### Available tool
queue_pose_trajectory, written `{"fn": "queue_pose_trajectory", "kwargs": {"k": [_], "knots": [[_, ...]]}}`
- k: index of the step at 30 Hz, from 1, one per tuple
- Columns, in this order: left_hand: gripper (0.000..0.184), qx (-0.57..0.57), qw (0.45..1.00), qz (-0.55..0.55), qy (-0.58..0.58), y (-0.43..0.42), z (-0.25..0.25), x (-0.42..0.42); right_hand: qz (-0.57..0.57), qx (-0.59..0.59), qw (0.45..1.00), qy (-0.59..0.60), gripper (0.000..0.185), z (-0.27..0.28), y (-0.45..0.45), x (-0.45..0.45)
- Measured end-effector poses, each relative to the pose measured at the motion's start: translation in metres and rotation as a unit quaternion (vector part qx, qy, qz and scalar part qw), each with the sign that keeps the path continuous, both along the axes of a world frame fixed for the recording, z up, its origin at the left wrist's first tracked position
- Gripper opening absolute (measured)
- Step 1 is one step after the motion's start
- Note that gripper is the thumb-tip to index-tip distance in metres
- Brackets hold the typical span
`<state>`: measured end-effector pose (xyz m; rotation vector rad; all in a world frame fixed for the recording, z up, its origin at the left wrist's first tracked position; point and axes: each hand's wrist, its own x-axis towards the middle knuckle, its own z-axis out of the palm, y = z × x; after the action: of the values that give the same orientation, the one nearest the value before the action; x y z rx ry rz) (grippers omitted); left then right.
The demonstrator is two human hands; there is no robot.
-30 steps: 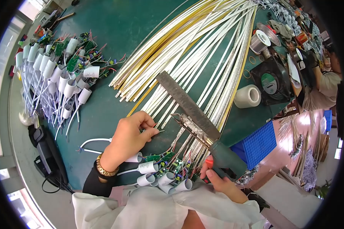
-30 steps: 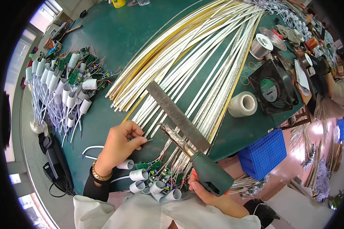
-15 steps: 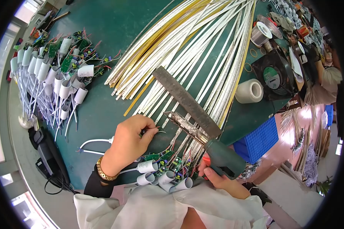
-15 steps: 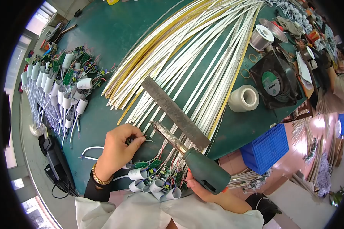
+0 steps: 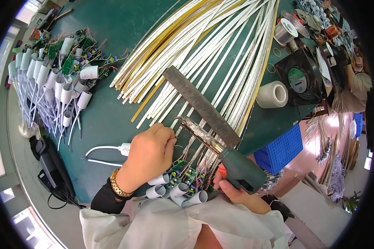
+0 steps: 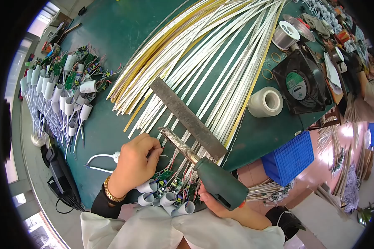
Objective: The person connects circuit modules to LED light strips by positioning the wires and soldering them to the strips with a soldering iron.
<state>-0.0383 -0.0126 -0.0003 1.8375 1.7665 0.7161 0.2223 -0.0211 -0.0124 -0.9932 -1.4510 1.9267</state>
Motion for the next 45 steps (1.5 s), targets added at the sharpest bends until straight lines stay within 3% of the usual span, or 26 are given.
{"fn": "queue_pose_trajectory", "kwargs": {"k": [5,8,10,11,13,14,16,17,19,20,22,28,32,34,37,44,45], "knots": [[0.009,0.014,1.0,-0.009,0.022,0.002,-0.002,0.0,0.019,0.035,0.999,-0.017,0.011,-0.006,-0.007,0.012],[0.011,-0.005,1.0,0.006,0.003,0.003,-0.001,0.001,0.017,-0.023,1.0,0.007,0.021,-0.018,-0.022,0.027],[0.012,-0.025,0.999,0.022,-0.03,0.002,-0.001,0.0,0.076,0.073,0.979,-0.173,0.029,-0.027,-0.028,0.038],[0.012,-0.027,0.999,0.025,-0.036,0.002,-0.001,-0.001,0.077,0.073,0.979,-0.173,0.029,-0.027,-0.026,0.037],[0.012,-0.032,0.998,0.027,-0.043,0.003,-0.001,-0.001,0.066,0.301,0.941,-0.144,0.029,-0.028,-0.023,0.036],[0.012,-0.027,0.998,0.036,-0.034,0.003,-0.002,0.0,0.067,0.299,0.941,-0.145,0.029,-0.028,-0.027,0.037],[0.012,-0.022,0.998,0.047,-0.024,0.003,-0.003,0.002,0.023,0.134,0.976,-0.17,0.028,-0.029,-0.037,0.038],[0.012,-0.018,0.998,0.05,-0.025,0.003,-0.004,0.003,0.024,0.135,0.976,-0.169,0.028,-0.026,-0.034,0.039],[0.012,-0.015,0.998,0.053,-0.027,0.002,-0.005,0.003,0.066,0.046,0.987,-0.138,0.007,-0.019,-0.028,0.041],[0.013,-0.01,0.999,0.047,-0.017,0.002,-0.006,0.003,0.067,0.047,0.987,-0.14,0.007,-0.021,-0.029,0.041],[0.013,-0.005,0.999,0.04,-0.006,0.003,-0.007,0.003,0.042,0.229,0.952,-0.196,0.031,-0.028,-0.03,0.04],[0.013,-0.012,0.999,0.043,-0.001,0.004,-0.007,0.002,0.08,0.349,0.914,-0.19,0.032,-0.032,-0.023,0.039],[0.013,-0.01,0.999,0.045,0.0,0.004,-0.007,0.003,0.07,0.337,0.923,-0.174,0.031,-0.027,-0.024,0.036],[0.013,-0.009,0.999,0.048,0.001,0.005,-0.007,0.003,0.09,0.239,0.95,-0.18,0.029,-0.019,-0.024,0.034],[0.013,-0.014,0.999,0.051,0.003,0.005,-0.005,0.005,0.095,0.185,0.96,-0.189,0.029,-0.02,-0.026,0.036],[0.011,-0.007,0.999,0.049,0.012,0.005,-0.007,0.005,0.059,0.198,0.959,-0.194,0.031,-0.014,-0.03,0.039],[0.011,-0.001,0.999,0.048,0.013,0.005,-0.007,0.005,0.05,0.19,0.962,-0.188,0.019,-0.013,-0.03,0.039]]}}
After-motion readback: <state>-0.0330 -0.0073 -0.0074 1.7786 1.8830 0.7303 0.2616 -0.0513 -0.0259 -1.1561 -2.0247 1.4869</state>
